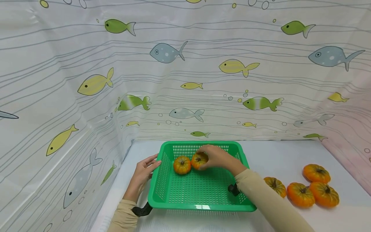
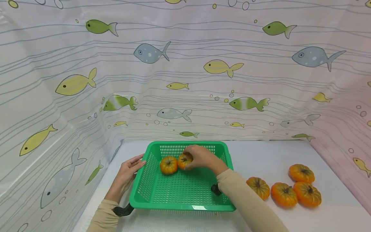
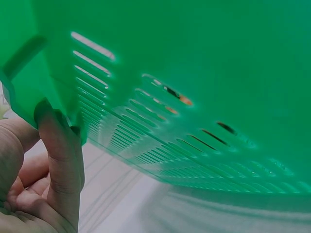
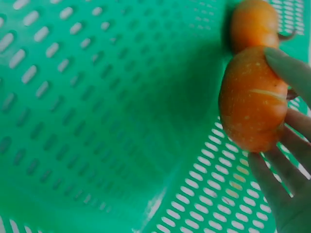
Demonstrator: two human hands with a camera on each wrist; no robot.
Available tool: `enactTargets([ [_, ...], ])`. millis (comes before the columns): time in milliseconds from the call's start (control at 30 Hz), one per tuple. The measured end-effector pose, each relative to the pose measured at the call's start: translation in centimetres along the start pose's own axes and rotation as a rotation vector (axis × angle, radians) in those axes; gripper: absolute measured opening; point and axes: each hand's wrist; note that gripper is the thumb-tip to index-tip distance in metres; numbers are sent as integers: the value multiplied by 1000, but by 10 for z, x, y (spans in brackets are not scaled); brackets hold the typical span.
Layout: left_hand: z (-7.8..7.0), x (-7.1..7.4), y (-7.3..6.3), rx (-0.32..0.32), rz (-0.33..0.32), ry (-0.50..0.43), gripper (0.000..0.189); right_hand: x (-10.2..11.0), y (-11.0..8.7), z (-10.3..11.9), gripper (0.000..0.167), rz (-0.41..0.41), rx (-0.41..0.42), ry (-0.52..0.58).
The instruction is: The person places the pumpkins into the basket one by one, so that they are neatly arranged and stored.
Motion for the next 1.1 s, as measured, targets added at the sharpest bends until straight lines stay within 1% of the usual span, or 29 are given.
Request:
enactTargets([
  [133,0,-2,1,-1,0,0,56,-6,1,1,60,17,25,-53],
  [300,0,-2,1,-10,7,9,56,-10,2,5,58,22,19,-83],
  [533,1,0,1,-6,5,11,56,-11,2,7,57,21,11,-92],
  [833,2,0,2,3,0,10,56,-13,3,4,54,14,40,-86],
  [1100,1,0,1,1,2,-1,56,-10,5,6,50,16,30,-87],
])
Point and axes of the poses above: each hand's wrist, its own y-axis towards the middle knuckle, its own x-axis out of the back of the hand, z = x × y, and after that the axes turned 6 degrees about z, right-handed
